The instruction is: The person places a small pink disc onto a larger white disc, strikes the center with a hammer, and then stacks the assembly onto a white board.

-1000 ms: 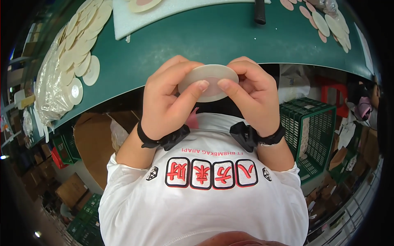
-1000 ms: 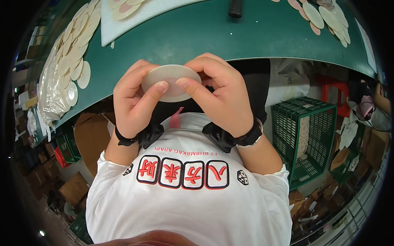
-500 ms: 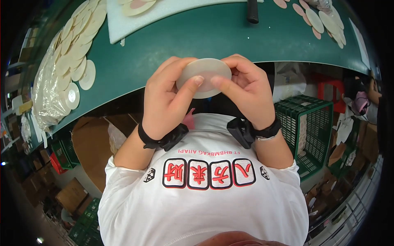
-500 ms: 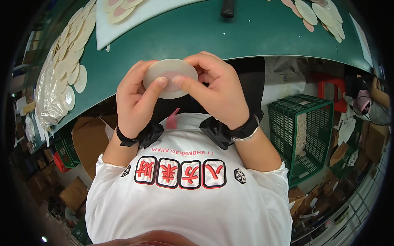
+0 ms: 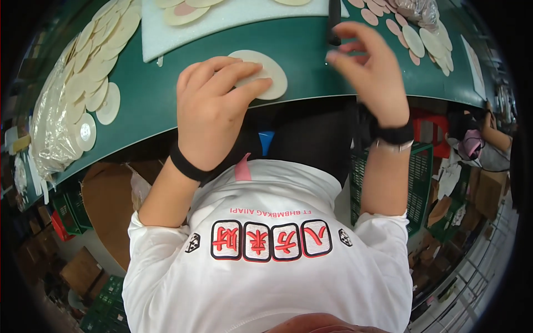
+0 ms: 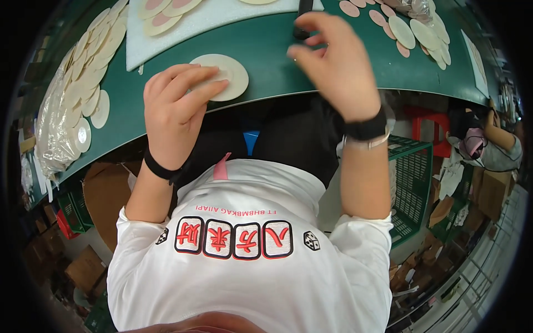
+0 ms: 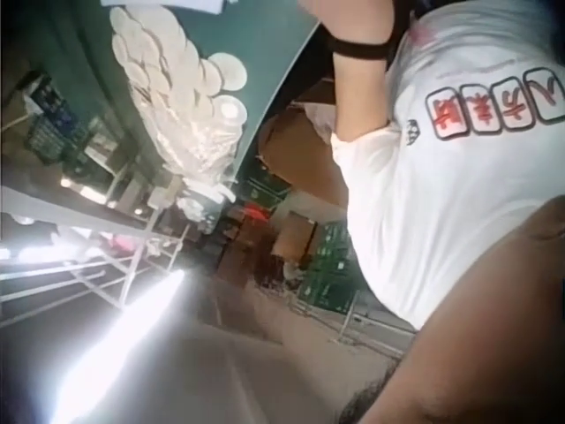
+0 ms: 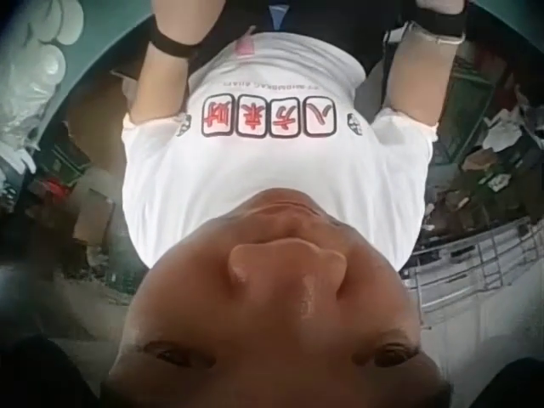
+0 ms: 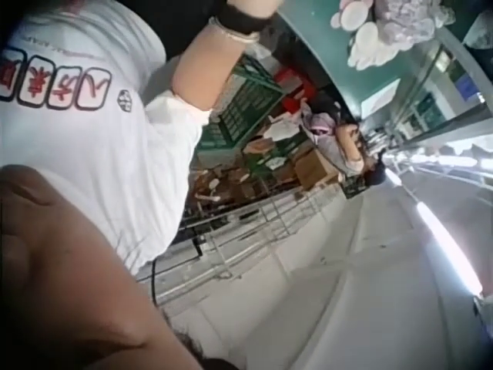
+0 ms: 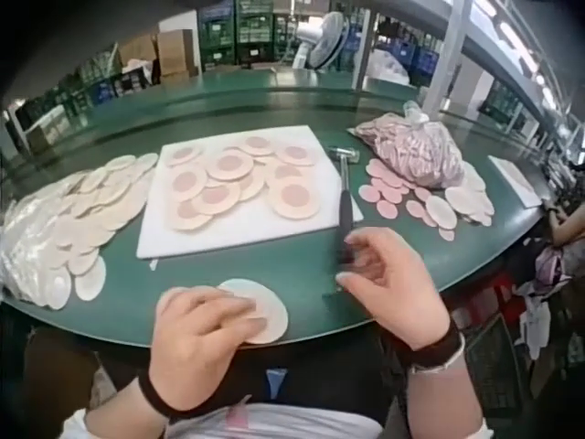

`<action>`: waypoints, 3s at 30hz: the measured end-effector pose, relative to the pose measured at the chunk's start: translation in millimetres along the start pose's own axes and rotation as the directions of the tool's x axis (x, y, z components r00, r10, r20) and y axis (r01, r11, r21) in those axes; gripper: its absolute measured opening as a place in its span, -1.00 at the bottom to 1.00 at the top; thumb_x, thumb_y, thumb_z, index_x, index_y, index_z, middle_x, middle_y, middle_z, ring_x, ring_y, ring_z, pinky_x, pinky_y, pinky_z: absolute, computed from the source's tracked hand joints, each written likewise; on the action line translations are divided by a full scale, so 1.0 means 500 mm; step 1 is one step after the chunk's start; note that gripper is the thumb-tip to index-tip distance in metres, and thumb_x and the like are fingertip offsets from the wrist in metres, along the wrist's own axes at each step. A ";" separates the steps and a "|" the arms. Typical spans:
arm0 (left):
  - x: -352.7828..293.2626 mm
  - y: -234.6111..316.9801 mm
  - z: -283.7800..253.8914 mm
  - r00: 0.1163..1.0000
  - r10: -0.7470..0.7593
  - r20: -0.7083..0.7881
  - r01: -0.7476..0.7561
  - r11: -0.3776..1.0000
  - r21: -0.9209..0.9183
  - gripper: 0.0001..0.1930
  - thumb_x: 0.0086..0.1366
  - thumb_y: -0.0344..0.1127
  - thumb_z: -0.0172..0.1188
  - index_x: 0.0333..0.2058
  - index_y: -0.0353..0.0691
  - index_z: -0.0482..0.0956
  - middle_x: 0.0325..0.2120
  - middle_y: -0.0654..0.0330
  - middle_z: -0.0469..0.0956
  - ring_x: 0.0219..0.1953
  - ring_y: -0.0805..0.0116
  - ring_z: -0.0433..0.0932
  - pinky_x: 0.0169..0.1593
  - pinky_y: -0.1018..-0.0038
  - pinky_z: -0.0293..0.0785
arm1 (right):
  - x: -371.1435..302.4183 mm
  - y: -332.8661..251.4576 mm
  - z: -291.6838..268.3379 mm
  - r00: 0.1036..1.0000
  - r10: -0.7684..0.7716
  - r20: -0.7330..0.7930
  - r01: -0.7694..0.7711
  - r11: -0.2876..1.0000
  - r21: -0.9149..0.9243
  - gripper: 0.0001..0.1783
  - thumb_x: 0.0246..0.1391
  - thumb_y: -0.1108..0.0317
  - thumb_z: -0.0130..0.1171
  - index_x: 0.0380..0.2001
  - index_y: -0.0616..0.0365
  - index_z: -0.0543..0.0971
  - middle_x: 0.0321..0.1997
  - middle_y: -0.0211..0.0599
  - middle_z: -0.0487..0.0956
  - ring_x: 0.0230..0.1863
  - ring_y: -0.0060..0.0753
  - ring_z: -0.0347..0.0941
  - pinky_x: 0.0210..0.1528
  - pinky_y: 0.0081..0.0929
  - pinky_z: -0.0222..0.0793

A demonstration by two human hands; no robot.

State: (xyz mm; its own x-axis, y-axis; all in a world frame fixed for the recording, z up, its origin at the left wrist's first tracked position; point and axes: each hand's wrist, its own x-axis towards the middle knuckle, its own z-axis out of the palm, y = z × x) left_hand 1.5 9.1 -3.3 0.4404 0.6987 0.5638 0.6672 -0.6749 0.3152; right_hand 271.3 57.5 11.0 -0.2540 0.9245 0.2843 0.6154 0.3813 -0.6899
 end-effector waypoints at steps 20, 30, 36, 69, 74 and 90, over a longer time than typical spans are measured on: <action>-0.057 0.000 -0.006 0.960 -0.096 0.262 0.069 0.991 0.111 -0.45 0.07 -0.20 0.42 0.08 -0.13 0.57 0.02 0.15 0.45 0.14 0.11 0.44 0.29 0.16 0.34 | -0.174 -0.078 0.013 0.887 0.447 0.119 -0.367 0.524 0.769 -0.72 0.37 0.33 -0.05 0.03 0.29 0.35 -0.33 -0.32 0.45 -0.54 -0.63 0.32 -0.52 -0.65 0.28; -0.064 0.017 0.016 0.958 -0.123 0.261 0.054 0.965 0.256 -0.49 0.15 -0.21 0.31 0.10 -0.15 0.54 -0.04 0.12 0.46 0.13 0.10 0.45 0.25 0.17 0.37 | -0.287 -0.137 0.025 0.913 0.398 0.092 -0.390 0.916 -0.093 -0.79 0.37 0.34 0.10 -0.11 0.30 0.45 -0.53 -0.31 0.50 -0.57 -0.37 0.44 -0.49 -0.45 0.31; -0.069 0.020 0.033 0.964 -0.112 0.240 0.014 0.926 0.378 -0.58 0.22 -0.27 0.17 0.08 -0.15 0.55 -0.05 0.12 0.47 0.12 0.12 0.46 0.22 0.18 0.38 | -0.298 -0.130 0.032 0.915 0.384 0.122 -0.336 0.894 -0.296 -0.80 0.37 0.36 0.06 -0.08 0.28 0.46 -0.49 -0.16 0.50 -0.53 -0.19 0.45 -0.45 -0.37 0.34; -0.088 0.021 0.036 0.963 -0.162 0.214 0.107 0.963 0.246 -0.52 0.13 -0.50 0.14 0.09 -0.21 0.54 0.09 0.01 0.44 0.23 0.02 0.43 0.32 0.15 0.35 | -0.239 -0.106 0.062 0.944 0.281 0.173 -0.193 0.896 -0.401 -0.80 0.30 0.37 0.18 -0.13 0.26 0.46 -0.54 -0.03 0.53 -0.58 0.07 0.51 -0.56 -0.22 0.37; -0.096 0.017 0.038 0.958 -0.182 0.220 0.142 0.972 0.185 -0.49 0.10 -0.53 0.15 0.10 -0.21 0.53 0.08 0.01 0.42 0.26 0.00 0.40 0.33 0.13 0.34 | -0.223 -0.130 0.050 0.932 0.330 0.149 -0.283 0.921 -0.268 -0.78 0.27 0.37 0.20 -0.14 0.25 0.45 -0.53 0.00 0.53 -0.57 0.11 0.51 -0.56 -0.19 0.37; -0.115 0.008 0.025 0.963 -0.181 0.200 0.161 0.980 0.114 -0.35 -0.03 -0.41 0.38 0.13 -0.22 0.49 0.11 0.08 0.43 0.24 0.07 0.40 0.32 0.16 0.32 | -0.247 -0.123 0.057 0.930 0.281 0.236 -0.215 0.939 -0.270 -0.80 0.27 0.38 0.20 -0.16 0.25 0.43 -0.58 -0.06 0.50 -0.61 0.08 0.48 -0.60 -0.20 0.33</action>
State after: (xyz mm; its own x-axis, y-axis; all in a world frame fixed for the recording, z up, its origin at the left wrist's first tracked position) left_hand -13.6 -30.9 -44.1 0.4231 0.8427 0.3331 0.7937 -0.5220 0.3124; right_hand 243.6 -80.2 -0.5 -0.2394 0.9671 -0.0861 0.8334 0.1592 -0.5292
